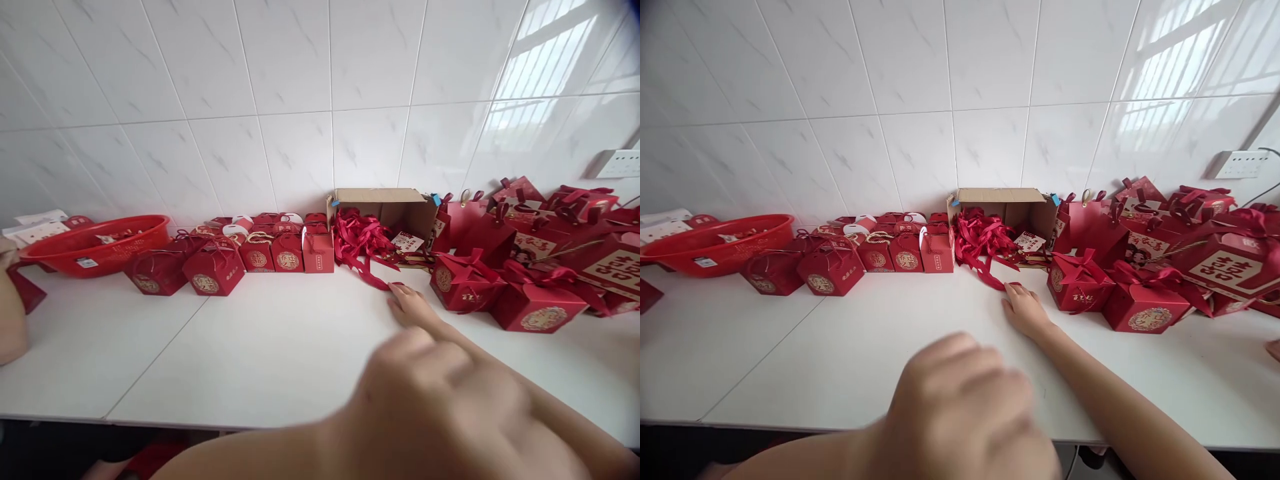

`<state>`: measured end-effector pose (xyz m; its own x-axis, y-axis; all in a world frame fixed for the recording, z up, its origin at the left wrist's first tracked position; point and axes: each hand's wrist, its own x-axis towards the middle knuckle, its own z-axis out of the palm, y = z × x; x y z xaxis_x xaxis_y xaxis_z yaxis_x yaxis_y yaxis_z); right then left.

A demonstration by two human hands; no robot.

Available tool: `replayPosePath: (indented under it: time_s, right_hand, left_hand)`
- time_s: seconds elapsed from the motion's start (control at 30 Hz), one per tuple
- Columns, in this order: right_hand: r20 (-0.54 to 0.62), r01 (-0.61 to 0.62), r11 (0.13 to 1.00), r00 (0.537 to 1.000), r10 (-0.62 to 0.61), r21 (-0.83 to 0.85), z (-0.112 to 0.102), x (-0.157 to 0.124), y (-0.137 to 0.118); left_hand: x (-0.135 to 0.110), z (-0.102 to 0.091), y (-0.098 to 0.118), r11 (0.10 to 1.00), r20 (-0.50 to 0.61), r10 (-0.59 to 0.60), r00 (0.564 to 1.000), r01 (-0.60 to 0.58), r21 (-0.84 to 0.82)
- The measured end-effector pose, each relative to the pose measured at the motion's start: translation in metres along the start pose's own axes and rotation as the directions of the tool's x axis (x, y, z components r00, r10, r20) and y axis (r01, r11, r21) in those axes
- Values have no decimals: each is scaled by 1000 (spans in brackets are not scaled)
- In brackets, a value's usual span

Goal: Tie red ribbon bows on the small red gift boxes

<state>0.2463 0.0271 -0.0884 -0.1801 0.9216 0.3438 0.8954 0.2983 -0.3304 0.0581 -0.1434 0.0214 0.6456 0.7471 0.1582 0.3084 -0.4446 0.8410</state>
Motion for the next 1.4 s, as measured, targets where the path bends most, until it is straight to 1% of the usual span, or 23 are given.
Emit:
replayPosePath:
  time_s: [0.07, 0.13, 0.2, 0.3, 0.33, 0.37, 0.4, 0.43, 0.47, 0.5, 0.57, 0.63, 0.7, 0.73, 0.83, 0.87, 0.9, 0.97, 1.07, 1.2, 1.27, 1.33, 1.4]
  right_hand:
    - [-5, -11, 999, 1000, 11, 47, -4, -3, 4]
    - [-24, -33, 995, 999, 36, 99, -10, -6, 6]
    - [-51, -63, 984, 996, 73, 167, -15, -5, 7]
    - [-72, -102, 950, 989, 129, 297, -27, -2, 7]
    - [-66, -123, 916, 985, 159, 383, -31, -1, 7]
    - [-49, -143, 852, 980, 193, 503, -37, -1, 6]
    - [-20, -157, 748, 975, 222, 645, -43, -1, 5]
    - [17, -163, 602, 970, 241, 782, -48, -2, 3]
    - [57, -161, 431, 968, 244, 888, -54, -3, 1]
    - [92, -156, 271, 968, 234, 950, -59, -4, 0]
    - [128, -144, 70, 971, 203, 987, -68, -7, -4]
    - [132, -133, -8, 971, 200, 991, -73, -10, -8]
    - [97, -98, -8, 964, 247, 995, -76, -11, -11]
    - [70, -75, 7, 958, 279, 997, -76, -12, -13]
    - [34, -51, 47, 949, 315, 998, -74, -12, -17]
    - [48, -65, 47, 952, 302, 997, -72, -12, -18]
    - [71, -87, 42, 956, 285, 995, -71, -11, -19]
    - [116, -122, 9, 958, 263, 992, -71, -13, -20]
    - [134, -119, -75, 956, 259, 990, -78, -22, -21]
    - [173, -156, -114, 972, 160, 981, -98, -53, -35]
    - [232, -232, -39, 973, 0, 972, -111, -74, -50]
    - [285, -272, 96, 944, -166, 957, -125, -94, -66]
    - [317, -267, 234, 924, -212, 935, -136, -112, -78]
  left_hand:
    - [39, -39, -15, 892, -89, 180, 980, -124, 436]
    - [63, -81, -49, 751, -314, 206, 927, 56, 658]
    - [67, -124, -92, 674, -575, 178, 799, 327, 663]
    - [44, -188, -142, 622, -791, 195, 580, 551, 557]
    - [33, -208, -153, 606, -853, 197, 483, 624, 493]
    - [22, -226, -161, 569, -917, 171, 361, 724, 391]
    - [12, -243, -168, 531, -952, 125, 278, 792, 301]
    - [3, -257, -173, 501, -971, 64, 231, 834, 231]
    - [-5, -269, -177, 488, -977, -24, 214, 855, 175]
    - [-12, -278, -181, 496, -965, -135, 223, 859, 129]
    - [-21, -287, -185, 535, -927, -257, 275, 839, 101]
    - [-27, -280, -184, 565, -904, -281, 322, 817, 116]
    - [-28, -257, -174, 598, -878, -271, 395, 784, 168]
    - [-27, -240, -166, 625, -849, -271, 454, 754, 204]
    - [-13, -179, -133, 835, -535, -206, 819, 432, 341]
    - [-5, -159, -122, 889, -403, -160, 901, 309, 338]
    - [3, -140, -112, 923, -288, -120, 950, 214, 319]
    - [19, -112, -97, 954, -154, -82, 985, 122, 273]
    - [37, -88, -89, 968, -56, -66, 996, 78, 241]
    - [43, -72, -75, 961, -185, 1, 983, 50, 271]
    - [40, -64, -56, 965, -235, 107, 966, -44, 257]
    - [33, -56, -33, 973, -178, 195, 964, -168, 160]
    - [26, -48, -12, 988, -64, 155, 986, -156, -11]
